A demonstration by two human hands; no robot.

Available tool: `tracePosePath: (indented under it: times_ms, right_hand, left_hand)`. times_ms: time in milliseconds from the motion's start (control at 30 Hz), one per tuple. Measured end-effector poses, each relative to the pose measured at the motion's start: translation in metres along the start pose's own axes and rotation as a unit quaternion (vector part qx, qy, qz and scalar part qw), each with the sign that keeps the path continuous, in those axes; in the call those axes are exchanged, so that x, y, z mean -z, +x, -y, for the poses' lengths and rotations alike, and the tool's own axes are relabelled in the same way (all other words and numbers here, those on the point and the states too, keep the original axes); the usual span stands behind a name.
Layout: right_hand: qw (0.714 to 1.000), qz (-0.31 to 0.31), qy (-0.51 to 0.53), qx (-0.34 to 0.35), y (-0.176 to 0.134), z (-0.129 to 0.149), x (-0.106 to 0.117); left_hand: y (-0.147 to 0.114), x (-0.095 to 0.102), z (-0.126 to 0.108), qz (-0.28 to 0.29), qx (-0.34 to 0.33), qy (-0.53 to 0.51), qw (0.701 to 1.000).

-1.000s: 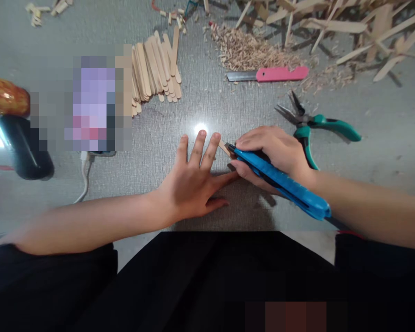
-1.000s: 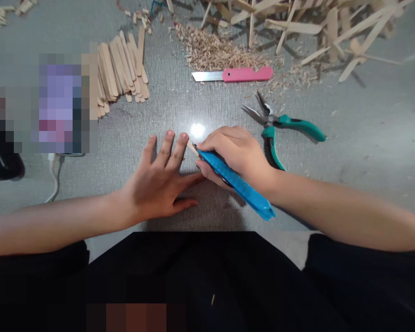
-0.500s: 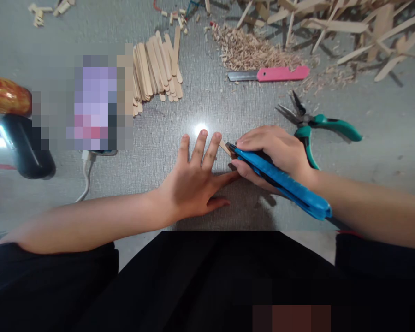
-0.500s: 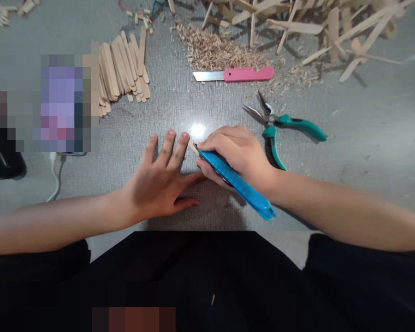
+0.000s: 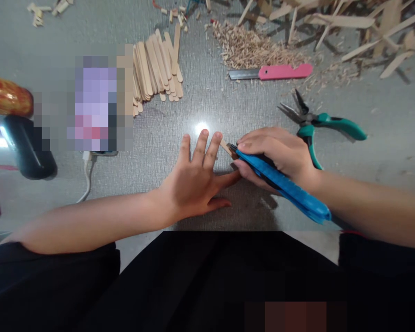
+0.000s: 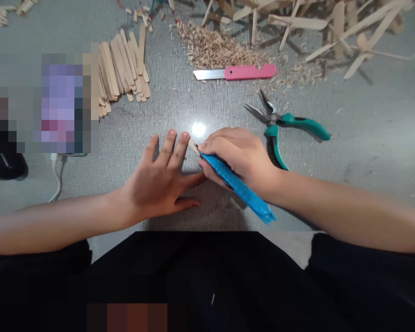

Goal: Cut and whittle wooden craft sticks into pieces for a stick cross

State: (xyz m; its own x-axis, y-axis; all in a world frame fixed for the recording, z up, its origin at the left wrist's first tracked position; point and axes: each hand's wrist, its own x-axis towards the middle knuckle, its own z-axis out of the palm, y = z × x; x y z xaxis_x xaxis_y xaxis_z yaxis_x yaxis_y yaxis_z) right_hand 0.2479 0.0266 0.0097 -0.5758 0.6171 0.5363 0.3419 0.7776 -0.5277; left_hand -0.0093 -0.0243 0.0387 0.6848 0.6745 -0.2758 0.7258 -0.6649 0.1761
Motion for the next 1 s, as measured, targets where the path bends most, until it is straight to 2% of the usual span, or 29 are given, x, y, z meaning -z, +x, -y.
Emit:
tracePosePath:
  times_ms: [133, 267, 667, 1000]
  right_hand:
    - [1.000, -0.011, 0.013, 0.016, 0.0009, -0.0003, -0.0003]
    - [1.000, -0.001, 0.012, 0.001, -0.0005, -0.0003, -0.0003]
    - [1.000, -0.008, 0.015, 0.015, -0.0011, -0.0030, 0.0006]
    - [1.000, -0.017, 0.006, 0.007, -0.0038, -0.0012, -0.0012]
  left_hand:
    - [0.0007, 0.0028, 0.0005, 0.007, -0.005, 0.004, 1.000]
    - [0.0021, 0.0047, 0.0009, 0.016, -0.007, 0.007, 1.000]
    - [0.0026, 0.0002, 0.0040, 0.000, -0.012, 0.010, 1.000]
    - [0.0032, 0.0044, 0.0035, 0.012, -0.011, 0.014, 1.000]
